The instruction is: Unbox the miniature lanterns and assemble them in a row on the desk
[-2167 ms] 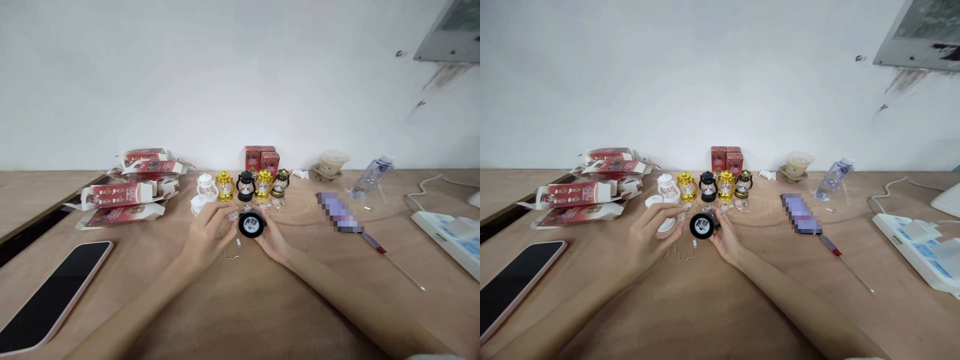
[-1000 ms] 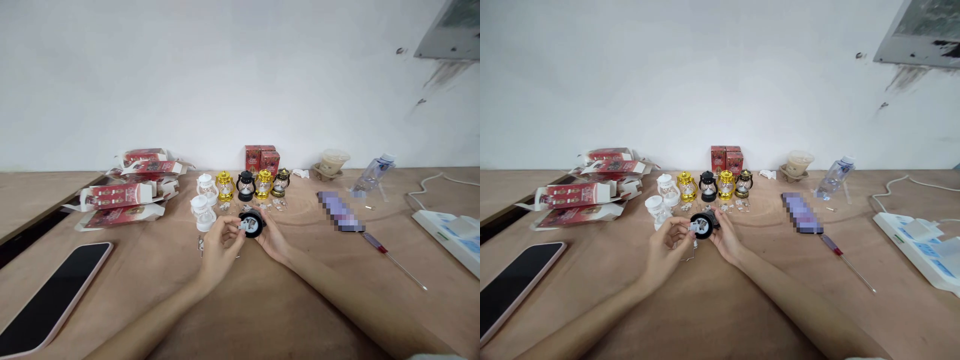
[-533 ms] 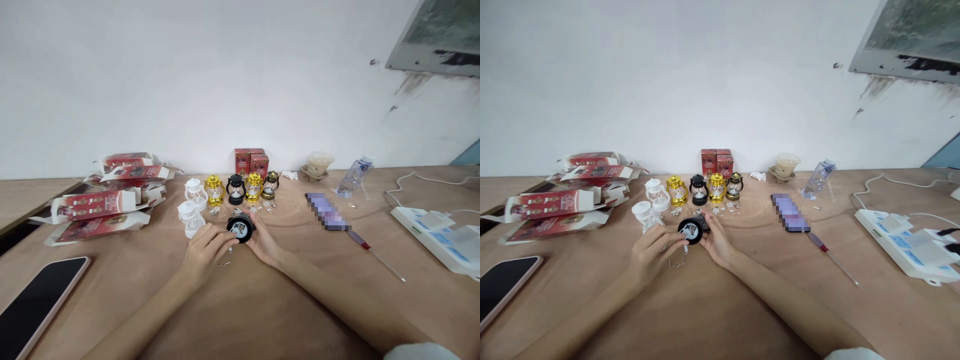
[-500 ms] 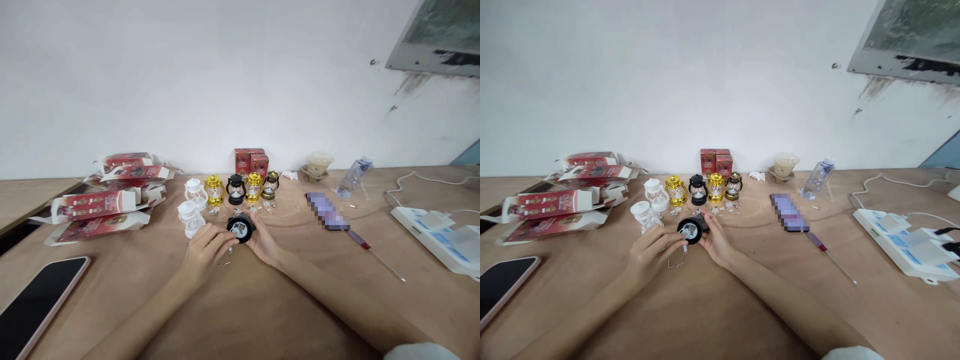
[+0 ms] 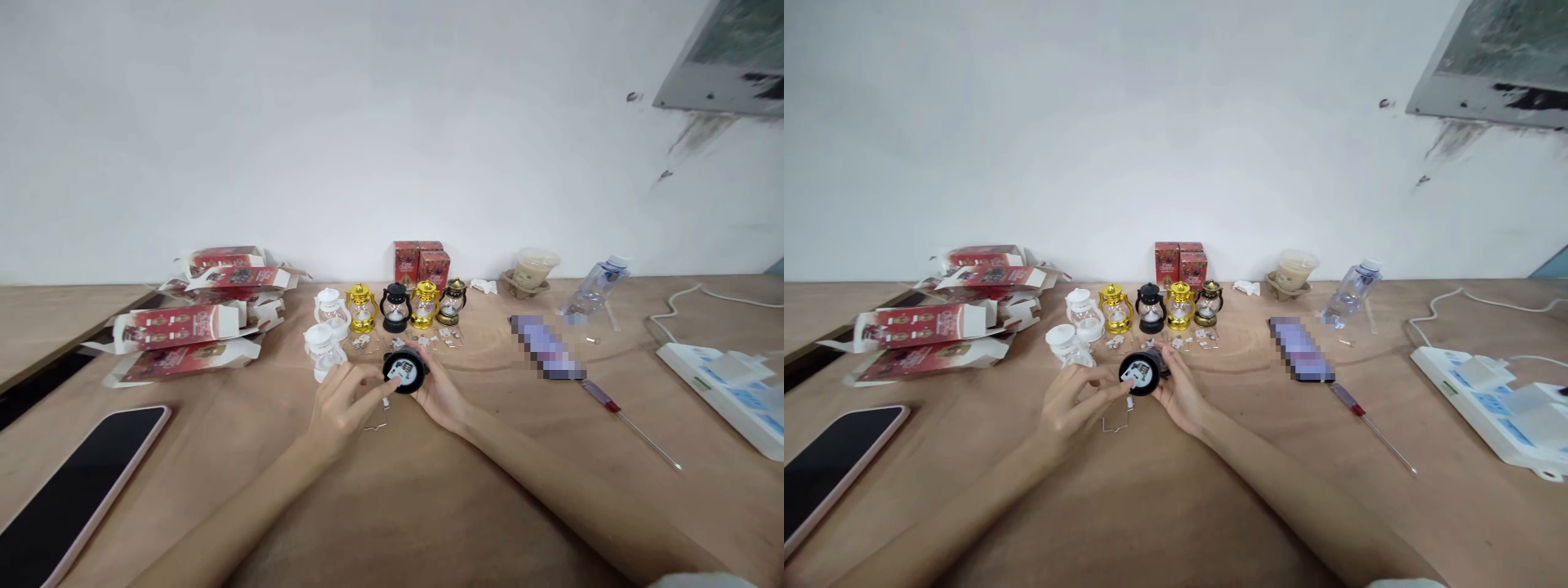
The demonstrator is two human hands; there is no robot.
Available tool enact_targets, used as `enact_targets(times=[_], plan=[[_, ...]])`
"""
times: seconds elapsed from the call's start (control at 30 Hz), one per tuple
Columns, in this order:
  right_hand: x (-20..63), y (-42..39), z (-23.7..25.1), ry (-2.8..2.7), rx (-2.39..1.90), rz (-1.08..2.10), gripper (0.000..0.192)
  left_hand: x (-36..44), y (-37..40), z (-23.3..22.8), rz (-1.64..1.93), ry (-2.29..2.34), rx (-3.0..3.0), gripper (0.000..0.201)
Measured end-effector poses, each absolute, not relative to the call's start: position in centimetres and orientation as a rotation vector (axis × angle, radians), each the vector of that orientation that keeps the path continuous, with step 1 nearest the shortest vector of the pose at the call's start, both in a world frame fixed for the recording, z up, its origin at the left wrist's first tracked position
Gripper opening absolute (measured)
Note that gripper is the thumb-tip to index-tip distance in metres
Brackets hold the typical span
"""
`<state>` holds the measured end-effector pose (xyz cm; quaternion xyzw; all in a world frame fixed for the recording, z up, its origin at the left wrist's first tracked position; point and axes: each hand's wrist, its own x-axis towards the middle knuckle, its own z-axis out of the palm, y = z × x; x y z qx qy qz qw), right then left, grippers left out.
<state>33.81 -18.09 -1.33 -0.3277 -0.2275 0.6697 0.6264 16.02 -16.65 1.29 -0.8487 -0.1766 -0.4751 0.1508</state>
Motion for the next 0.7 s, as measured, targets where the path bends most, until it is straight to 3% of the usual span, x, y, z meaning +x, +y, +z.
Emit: enact_targets(times=[0.23,0.7], plan=[[33.8,-18.2,-1.4,-0.583,-0.731,1.534,0.035,16.3,-17.1,2.0,-1.360,-0.421,-2.359,0.014],[33.3,-18.7,-1.0,-0.551,-0.753,1.555,0.035,16.3,-17.1,2.7,-1.316,-0.303,-2.457,0.019]])
